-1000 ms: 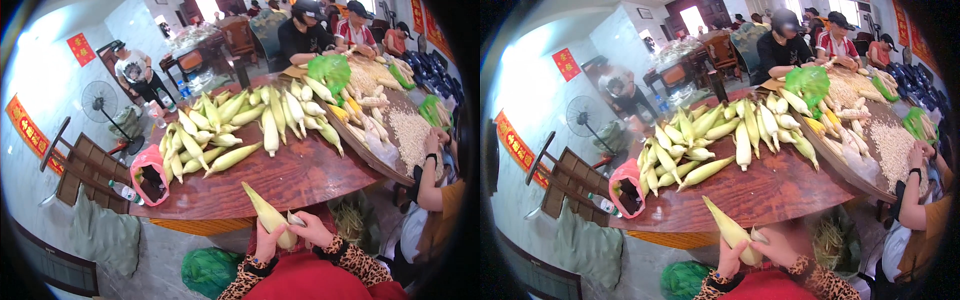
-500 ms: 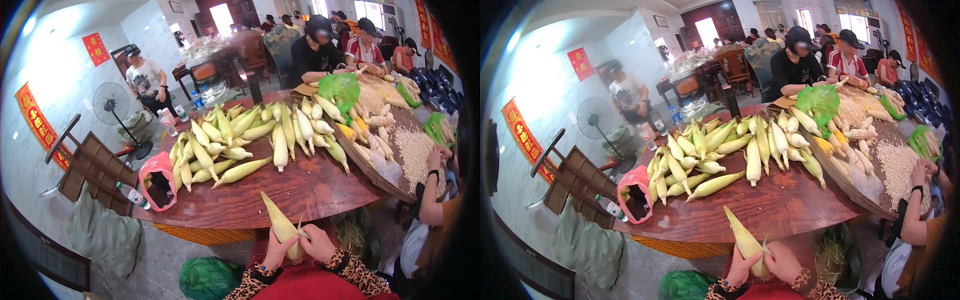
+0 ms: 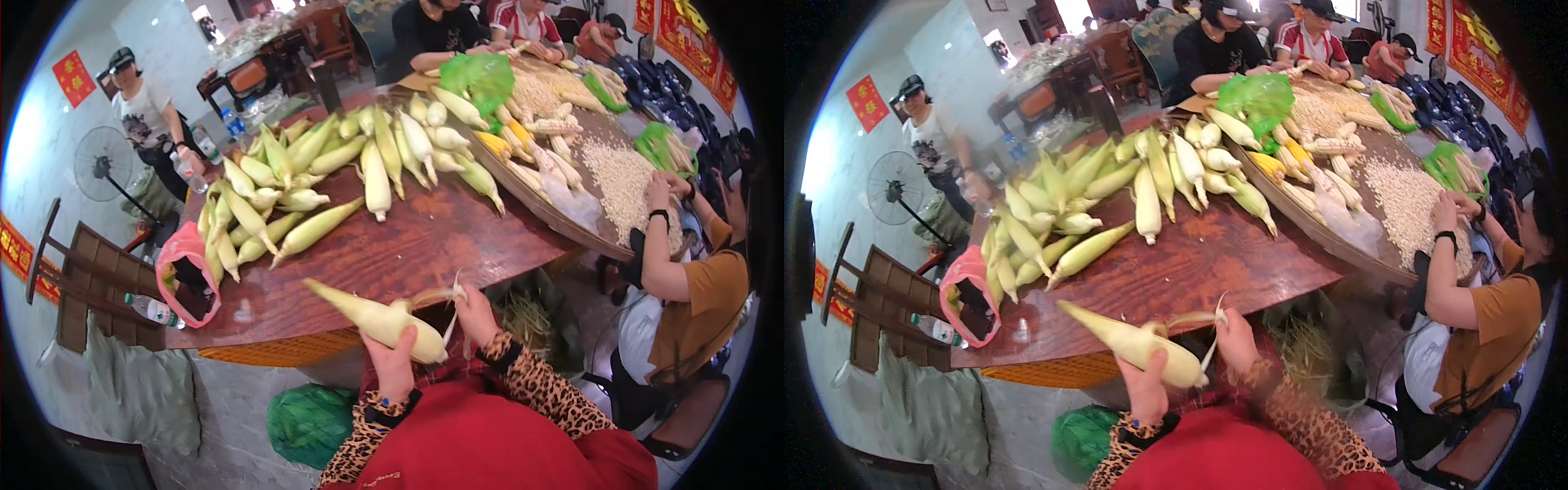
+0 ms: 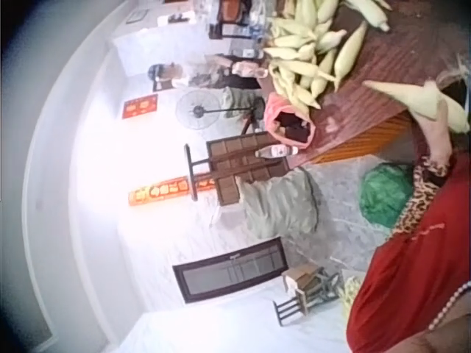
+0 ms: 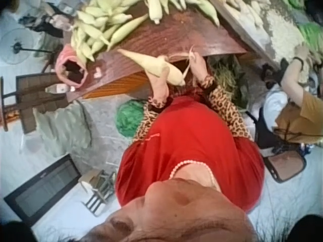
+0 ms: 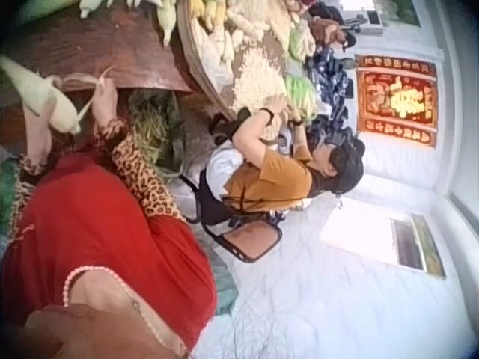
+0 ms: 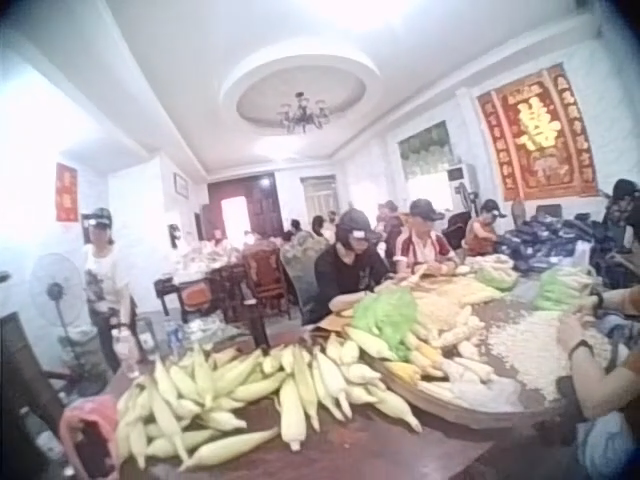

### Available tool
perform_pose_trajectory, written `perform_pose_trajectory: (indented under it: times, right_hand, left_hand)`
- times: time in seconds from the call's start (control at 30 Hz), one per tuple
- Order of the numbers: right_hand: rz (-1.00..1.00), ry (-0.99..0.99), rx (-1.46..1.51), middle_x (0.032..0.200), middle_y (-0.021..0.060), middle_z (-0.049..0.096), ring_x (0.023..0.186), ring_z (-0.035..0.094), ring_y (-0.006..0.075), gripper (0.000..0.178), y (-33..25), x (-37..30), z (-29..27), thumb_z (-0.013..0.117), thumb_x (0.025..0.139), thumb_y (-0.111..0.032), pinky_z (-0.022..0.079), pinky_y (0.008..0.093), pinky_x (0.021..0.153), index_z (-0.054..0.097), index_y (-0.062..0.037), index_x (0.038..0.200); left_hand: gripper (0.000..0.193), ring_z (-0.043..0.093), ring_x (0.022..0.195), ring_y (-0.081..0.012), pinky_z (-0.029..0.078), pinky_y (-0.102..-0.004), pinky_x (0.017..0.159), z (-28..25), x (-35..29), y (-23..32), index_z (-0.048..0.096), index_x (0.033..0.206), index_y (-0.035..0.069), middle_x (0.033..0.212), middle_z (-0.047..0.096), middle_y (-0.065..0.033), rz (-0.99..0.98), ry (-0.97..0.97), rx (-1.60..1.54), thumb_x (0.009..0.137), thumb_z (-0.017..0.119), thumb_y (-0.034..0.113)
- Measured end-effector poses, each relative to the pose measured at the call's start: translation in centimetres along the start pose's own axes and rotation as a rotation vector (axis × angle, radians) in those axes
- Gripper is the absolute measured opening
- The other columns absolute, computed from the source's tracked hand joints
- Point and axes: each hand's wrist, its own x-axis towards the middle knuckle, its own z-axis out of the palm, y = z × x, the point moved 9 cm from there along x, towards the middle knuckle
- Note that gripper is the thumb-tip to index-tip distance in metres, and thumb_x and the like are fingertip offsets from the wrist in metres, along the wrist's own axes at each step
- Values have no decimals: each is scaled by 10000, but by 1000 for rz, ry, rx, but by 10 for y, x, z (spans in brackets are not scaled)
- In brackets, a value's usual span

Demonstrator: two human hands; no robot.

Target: The person peels the husks from a corn cob by hand, pulling the leaves down one by one and tearing them away. After removing the outer layers, the person pulls off the remaining silk and places the cleaned corn cob onto a large wooden tray.

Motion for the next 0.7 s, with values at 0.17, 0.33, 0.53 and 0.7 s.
perform_pose_trajectory:
  times: [0.17, 0.33, 0.53, 0.7]
  right_hand:
    - [448, 184, 723, 644, -32, 446, 550, 440, 84, 27, 89, 15, -53, 483, 839, -115, 386, 230, 514, 501, -102, 825]
    - [382, -144, 860, 774, 64, 551, 609, 545, 137, 47, 37, 11, -49, 445, 884, -88, 482, 266, 585, 466, -47, 891]
    - [4, -443, 122, 778, 70, 559, 625, 537, 114, 129, -75, -38, 9, 492, 882, -127, 454, 258, 576, 503, -24, 957]
    - [-44, -481, 73, 768, 80, 558, 696, 500, 109, 169, -69, -41, 18, 527, 868, -147, 438, 288, 631, 519, 4, 942]
  left_hand:
    - [499, 539, 992, -221, 461, -369, 867, -22, 2, -4, 311, 1244, 65, 1097, 502, -97, -174, 25, -261, 816, 553, -23]
    - [500, 535, 957, -179, 478, -338, 840, -34, -2, -25, 329, 1213, 65, 1079, 492, -76, -200, 41, -180, 808, 615, 6]
    - [491, 531, 953, -162, 482, -302, 810, -8, -13, -35, 339, 1176, 37, 1064, 491, -72, -233, -34, -56, 799, 654, 45]
    - [511, 497, 1033, -177, 435, -326, 891, -16, -7, -31, 316, 1215, 25, 1106, 473, -81, -235, -21, -36, 813, 632, 34]
